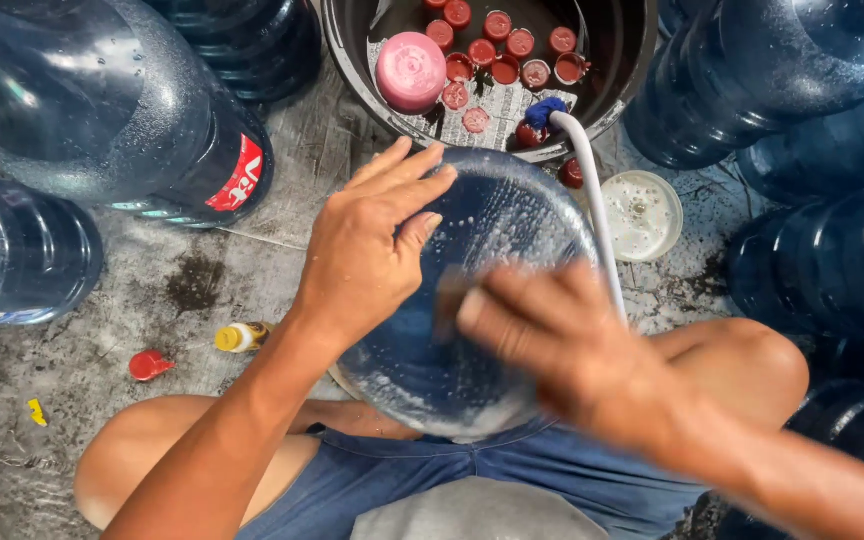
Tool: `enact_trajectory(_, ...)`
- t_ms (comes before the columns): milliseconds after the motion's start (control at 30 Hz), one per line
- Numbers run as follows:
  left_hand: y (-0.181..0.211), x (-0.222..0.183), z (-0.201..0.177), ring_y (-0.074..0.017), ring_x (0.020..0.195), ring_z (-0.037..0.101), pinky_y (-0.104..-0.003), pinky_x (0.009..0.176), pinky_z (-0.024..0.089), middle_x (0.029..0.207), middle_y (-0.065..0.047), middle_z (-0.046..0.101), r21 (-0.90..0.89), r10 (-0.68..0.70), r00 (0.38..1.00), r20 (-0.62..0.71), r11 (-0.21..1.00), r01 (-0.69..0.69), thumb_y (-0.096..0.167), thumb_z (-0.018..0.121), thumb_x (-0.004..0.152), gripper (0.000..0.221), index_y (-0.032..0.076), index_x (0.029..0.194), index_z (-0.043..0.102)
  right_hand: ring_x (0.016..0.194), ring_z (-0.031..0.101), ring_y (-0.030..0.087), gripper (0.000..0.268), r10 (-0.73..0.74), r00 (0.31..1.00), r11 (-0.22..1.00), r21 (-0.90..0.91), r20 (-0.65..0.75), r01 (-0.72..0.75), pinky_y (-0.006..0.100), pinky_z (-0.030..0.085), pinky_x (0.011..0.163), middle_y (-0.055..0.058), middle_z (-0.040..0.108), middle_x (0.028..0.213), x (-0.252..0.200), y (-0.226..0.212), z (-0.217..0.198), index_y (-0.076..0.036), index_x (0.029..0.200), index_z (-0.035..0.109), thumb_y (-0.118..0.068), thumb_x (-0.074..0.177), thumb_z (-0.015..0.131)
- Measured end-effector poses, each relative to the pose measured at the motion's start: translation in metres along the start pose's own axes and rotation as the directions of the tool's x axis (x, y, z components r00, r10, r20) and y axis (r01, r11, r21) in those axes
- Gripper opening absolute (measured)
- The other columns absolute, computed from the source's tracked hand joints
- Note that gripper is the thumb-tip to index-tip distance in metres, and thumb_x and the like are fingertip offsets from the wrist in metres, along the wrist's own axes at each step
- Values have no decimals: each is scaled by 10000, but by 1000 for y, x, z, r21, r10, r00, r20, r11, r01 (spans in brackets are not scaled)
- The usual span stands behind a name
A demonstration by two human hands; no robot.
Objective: Scrubbing the exterior of a large plastic water jug with an abrasive pad to remove dirt or labels.
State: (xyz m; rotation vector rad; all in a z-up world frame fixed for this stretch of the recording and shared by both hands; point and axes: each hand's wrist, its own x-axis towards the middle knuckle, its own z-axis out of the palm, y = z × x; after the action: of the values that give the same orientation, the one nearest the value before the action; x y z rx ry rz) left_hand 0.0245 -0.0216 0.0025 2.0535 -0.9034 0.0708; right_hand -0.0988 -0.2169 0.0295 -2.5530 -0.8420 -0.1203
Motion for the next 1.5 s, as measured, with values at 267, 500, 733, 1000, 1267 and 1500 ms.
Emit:
enact_trajectory(267,1,-5,-8,-290,1282,477,-358,1037,401,1307,-37,559,-86,-75,990,122,993,86,149,582,895,325,141,1220,602,947,416,340,710,81,989,990,-104,-125,-94,453,346,833,208,446,1399,9,35,-8,-92,1381,426,106,703,492)
enact_trajectory(500,8,-12,-5,-313,1382,363,-402,1123,331,1377,-44,507,-313,-96,983,159,939,143,167,438,980,325,134,1290,527,935,442,316,896,-15,999,1000,-14,51,15,416,334,794,174,474,1367,-1,13,-3,-132,1395,405,131,544,503)
enact_trajectory(733,8,-12,5,-317,1386,355,-405,1146,309,1388,-69,491,-343,-125,990,72,929,142,232,366,1011,343,114,1297,513,1229,449,375,1023,52,997,998,18,52,-53,453,250,924,242,382,1464,-3,3,5,-139,1438,323,111,519,697)
enact_trajectory(1000,13,-16,14,-311,1390,363,-390,1172,275,1398,-93,482,-384,-108,994,32,916,112,299,303,1016,413,81,1313,489,991,389,318,522,64,968,994,-75,-245,-84,441,273,864,256,458,1379,19,39,0,-74,1395,422,-45,875,425)
enact_trajectory(1267,13,-25,7,-317,1398,356,-401,1162,307,1410,-83,474,-352,-118,992,44,928,125,280,356,1012,379,114,1332,472,938,411,307,763,58,995,996,-68,-77,-63,407,336,849,187,473,1376,5,34,-8,-89,1359,459,111,623,456)
enact_trajectory(1500,9,-28,-8,-326,1350,425,-405,1114,360,1370,-85,511,-248,-157,988,-1,957,152,164,646,853,463,98,1293,520,1009,494,350,563,-74,990,986,157,118,55,447,418,856,213,417,1419,-28,-21,1,-94,1375,422,-8,818,402)
